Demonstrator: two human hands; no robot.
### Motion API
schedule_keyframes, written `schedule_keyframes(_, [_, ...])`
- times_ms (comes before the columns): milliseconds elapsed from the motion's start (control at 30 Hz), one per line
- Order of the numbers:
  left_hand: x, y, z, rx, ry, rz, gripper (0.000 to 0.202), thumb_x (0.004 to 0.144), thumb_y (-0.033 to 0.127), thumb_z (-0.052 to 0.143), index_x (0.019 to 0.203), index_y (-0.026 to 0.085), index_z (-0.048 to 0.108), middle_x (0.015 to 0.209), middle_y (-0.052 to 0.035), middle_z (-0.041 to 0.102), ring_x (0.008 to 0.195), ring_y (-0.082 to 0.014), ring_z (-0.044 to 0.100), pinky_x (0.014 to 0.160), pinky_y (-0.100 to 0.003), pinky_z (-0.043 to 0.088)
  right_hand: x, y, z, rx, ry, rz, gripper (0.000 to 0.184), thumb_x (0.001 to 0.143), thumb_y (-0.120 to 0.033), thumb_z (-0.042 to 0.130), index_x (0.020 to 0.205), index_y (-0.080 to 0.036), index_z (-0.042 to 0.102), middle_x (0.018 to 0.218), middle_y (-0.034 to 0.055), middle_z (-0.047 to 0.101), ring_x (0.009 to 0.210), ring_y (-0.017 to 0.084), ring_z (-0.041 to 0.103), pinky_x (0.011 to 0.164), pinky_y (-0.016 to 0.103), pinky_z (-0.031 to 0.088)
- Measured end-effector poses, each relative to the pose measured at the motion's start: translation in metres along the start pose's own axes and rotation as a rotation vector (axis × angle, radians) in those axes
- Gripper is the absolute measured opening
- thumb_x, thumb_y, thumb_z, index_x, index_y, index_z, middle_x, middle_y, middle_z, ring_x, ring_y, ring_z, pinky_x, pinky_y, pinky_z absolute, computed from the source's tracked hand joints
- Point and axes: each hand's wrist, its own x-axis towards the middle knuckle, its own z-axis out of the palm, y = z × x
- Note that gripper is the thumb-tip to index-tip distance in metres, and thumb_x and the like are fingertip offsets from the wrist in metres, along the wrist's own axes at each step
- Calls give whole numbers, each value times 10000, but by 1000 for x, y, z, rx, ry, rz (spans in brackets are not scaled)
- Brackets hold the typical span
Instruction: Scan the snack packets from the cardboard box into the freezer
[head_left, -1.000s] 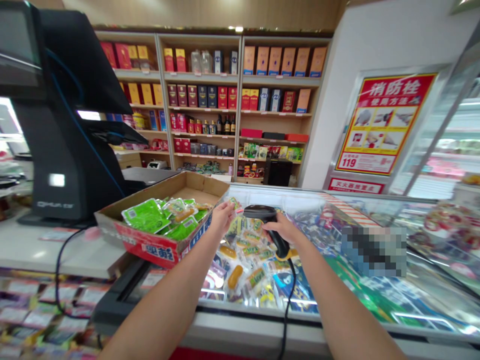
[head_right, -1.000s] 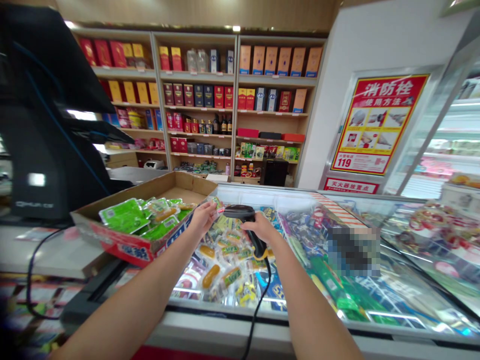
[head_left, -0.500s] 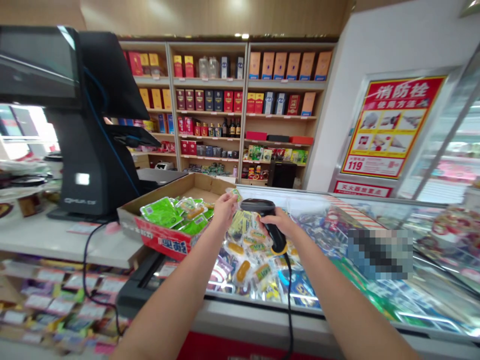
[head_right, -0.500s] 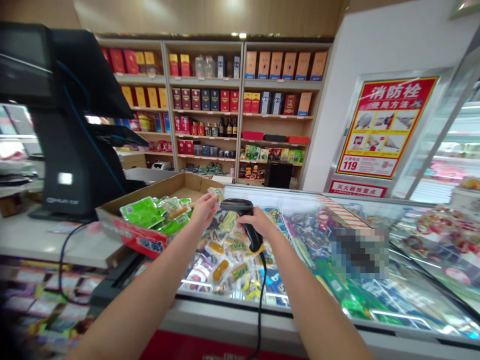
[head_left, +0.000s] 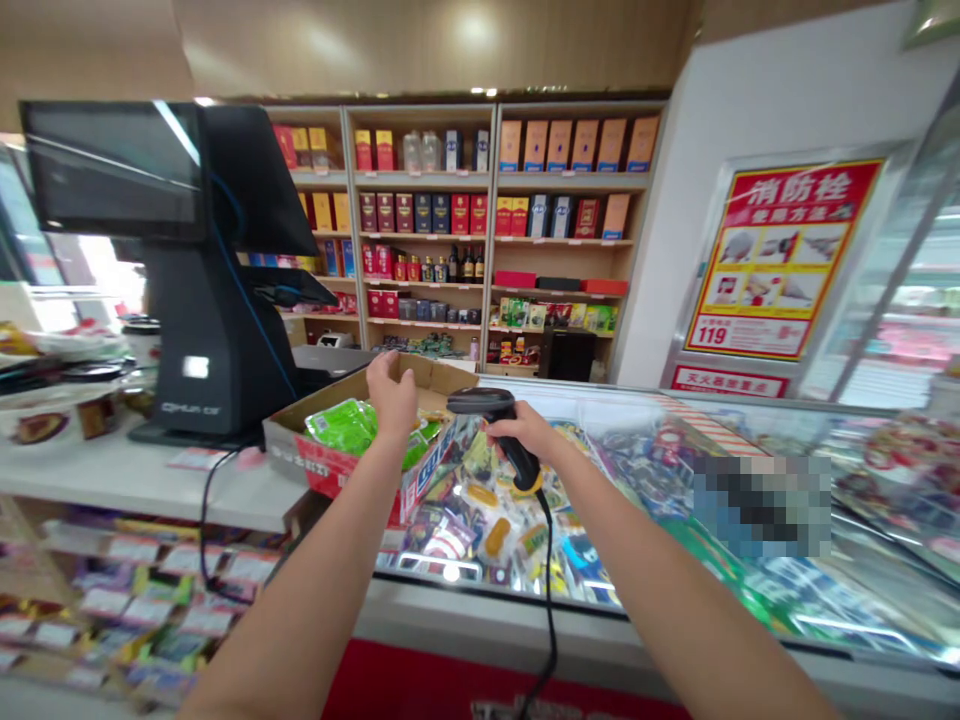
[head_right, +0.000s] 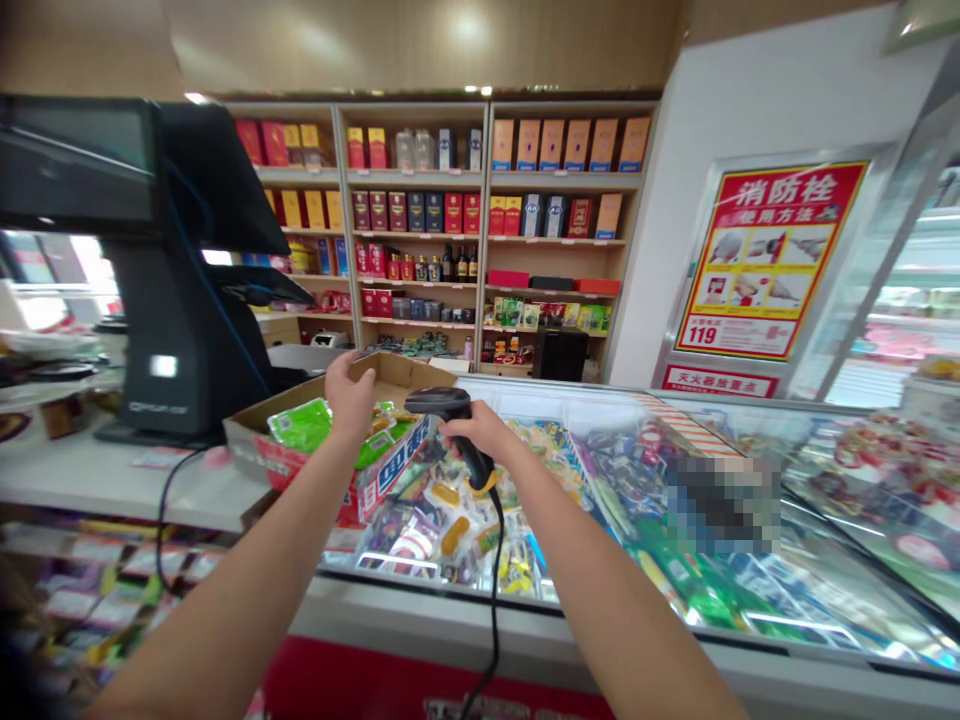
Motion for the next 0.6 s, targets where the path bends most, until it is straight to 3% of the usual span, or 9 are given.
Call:
schedule_keyframes(200, [-56,14,43,-59,-409,-7,260,750,111,593,996,171,650,1050,-91,650,948,-202,658,929,-391,516,-18,16,-35,24,127,58,149,573,-279,669,621,-149,614,526,17,619,396,131,540,400,254,449])
schedule_keyframes(333, [-90,15,70,209,-716,-114,262,768,185,646,1027,148,663,1089,-125,677,917,-215,681,872,-344,516,-26,35,-67,18,275,105,177,551,-301,675,604,-142,619,502,25,614,379,138,535,373,254,425])
schedule_keyframes(433, [-110,11,87,451,-969,-130,212,790,311,662,910,138,688,1013,-150,722,1008,-274,670,875,-331,482,-29,49,-83,20,333,118,185,567,-311,684,612,-141,625,483,22,603,379,136,533,378,251,423])
schedule_keyframes(500, [-123,5,95,512,-1030,-155,236,795,380,654,802,145,681,953,-171,734,1006,-303,674,839,-331,475,-32,56,-89,36,361,108,181,582,-310,680,629,-143,629,479,20,602,379,134,532,383,251,425])
schedule_keyframes(600, [-142,-5,103,487,-944,-236,309,702,468,726,736,170,651,882,-182,737,936,-335,688,772,-345,472,-37,63,-92,86,414,91,175,580,-308,676,630,-148,626,485,16,601,372,129,525,381,254,430])
